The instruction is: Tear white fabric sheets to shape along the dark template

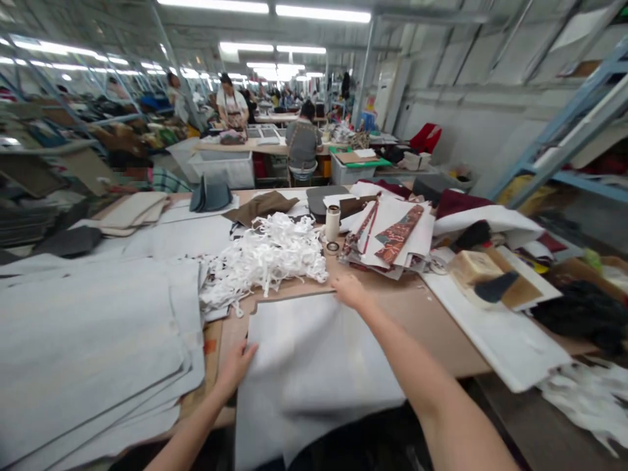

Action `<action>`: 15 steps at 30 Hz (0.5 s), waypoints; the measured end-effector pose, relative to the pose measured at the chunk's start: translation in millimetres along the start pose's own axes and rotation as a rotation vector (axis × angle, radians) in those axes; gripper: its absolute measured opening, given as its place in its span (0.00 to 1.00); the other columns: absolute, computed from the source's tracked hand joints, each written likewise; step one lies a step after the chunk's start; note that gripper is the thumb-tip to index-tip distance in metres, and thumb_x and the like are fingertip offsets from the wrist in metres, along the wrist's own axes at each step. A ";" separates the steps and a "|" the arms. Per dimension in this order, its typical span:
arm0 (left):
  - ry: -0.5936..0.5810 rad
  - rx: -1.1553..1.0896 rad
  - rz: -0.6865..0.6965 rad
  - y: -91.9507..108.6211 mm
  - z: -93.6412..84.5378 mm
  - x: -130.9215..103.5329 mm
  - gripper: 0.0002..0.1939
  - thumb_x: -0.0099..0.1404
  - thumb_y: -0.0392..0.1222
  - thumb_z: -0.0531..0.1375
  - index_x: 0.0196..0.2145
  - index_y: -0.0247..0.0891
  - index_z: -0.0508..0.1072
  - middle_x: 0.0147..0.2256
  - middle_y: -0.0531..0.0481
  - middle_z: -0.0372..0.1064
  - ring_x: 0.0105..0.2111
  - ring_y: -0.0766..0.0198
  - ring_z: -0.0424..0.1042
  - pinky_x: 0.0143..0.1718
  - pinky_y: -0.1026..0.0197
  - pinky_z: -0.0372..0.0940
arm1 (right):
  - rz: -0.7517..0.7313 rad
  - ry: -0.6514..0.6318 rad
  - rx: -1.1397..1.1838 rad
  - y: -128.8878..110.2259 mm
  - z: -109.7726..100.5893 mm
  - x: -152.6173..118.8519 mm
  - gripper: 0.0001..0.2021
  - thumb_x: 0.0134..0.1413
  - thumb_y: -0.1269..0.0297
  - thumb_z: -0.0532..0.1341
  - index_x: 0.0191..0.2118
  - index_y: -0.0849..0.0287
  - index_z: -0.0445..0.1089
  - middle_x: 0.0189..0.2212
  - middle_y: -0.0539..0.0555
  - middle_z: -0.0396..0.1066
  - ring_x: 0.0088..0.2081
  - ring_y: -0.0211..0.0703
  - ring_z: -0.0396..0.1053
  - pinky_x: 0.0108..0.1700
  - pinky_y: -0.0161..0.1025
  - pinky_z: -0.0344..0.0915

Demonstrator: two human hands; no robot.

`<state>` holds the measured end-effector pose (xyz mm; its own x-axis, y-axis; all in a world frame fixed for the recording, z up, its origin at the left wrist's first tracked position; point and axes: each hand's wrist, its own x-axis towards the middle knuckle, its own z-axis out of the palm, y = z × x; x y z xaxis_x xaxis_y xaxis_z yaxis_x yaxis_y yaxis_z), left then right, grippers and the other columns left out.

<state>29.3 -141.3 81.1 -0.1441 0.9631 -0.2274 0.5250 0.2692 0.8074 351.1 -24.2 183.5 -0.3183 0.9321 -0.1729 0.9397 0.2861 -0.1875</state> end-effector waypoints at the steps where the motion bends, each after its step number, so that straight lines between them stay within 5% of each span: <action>1: 0.014 0.069 -0.012 -14.0 1.7 7.8 0.09 0.56 0.43 0.54 0.26 0.34 0.69 0.28 0.46 0.71 0.33 0.56 0.70 0.36 0.58 0.63 | 0.025 0.055 -0.003 -5.4 24.5 4.8 0.11 0.49 0.71 0.59 0.41 0.58 0.70 0.43 0.57 0.69 0.47 0.46 0.64 0.48 0.38 0.57; 5: -0.031 0.172 -0.025 -53.3 9.9 27.0 0.08 0.58 0.38 0.52 0.30 0.32 0.69 0.32 0.42 0.72 0.36 0.56 0.71 0.40 0.56 0.63 | 0.373 0.077 0.026 1.7 103.9 -19.2 0.15 0.55 0.69 0.53 0.49 0.61 0.65 0.48 0.61 0.64 0.49 0.47 0.62 0.48 0.39 0.58; 8: -0.007 0.091 -0.014 -66.1 15.7 33.2 0.10 0.57 0.37 0.53 0.35 0.33 0.69 0.36 0.42 0.73 0.39 0.55 0.71 0.42 0.55 0.64 | 0.772 0.084 0.034 23.3 137.9 -51.3 0.18 0.56 0.62 0.54 0.51 0.63 0.62 0.48 0.65 0.63 0.50 0.53 0.62 0.44 0.42 0.61; 11: 0.037 0.013 -0.017 -72.2 20.9 36.2 0.12 0.55 0.38 0.54 0.38 0.33 0.69 0.38 0.42 0.73 0.42 0.53 0.71 0.44 0.54 0.65 | 0.941 0.050 0.176 41.4 148.0 -64.7 0.20 0.56 0.57 0.54 0.49 0.65 0.62 0.45 0.65 0.66 0.46 0.52 0.66 0.41 0.40 0.62; 15: 0.046 -0.028 -0.019 -77.1 23.5 34.8 0.16 0.55 0.42 0.53 0.40 0.32 0.69 0.39 0.41 0.73 0.42 0.53 0.71 0.45 0.54 0.65 | 0.878 -0.079 0.308 55.3 143.3 -60.3 0.12 0.54 0.60 0.56 0.37 0.64 0.69 0.36 0.62 0.71 0.40 0.48 0.70 0.39 0.37 0.62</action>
<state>3.5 -128.6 -1.9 -0.1924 0.9567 -0.2184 0.4978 0.2870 0.8185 404.4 -96.5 44.9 0.4717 0.7656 -0.4374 0.7766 -0.5957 -0.2052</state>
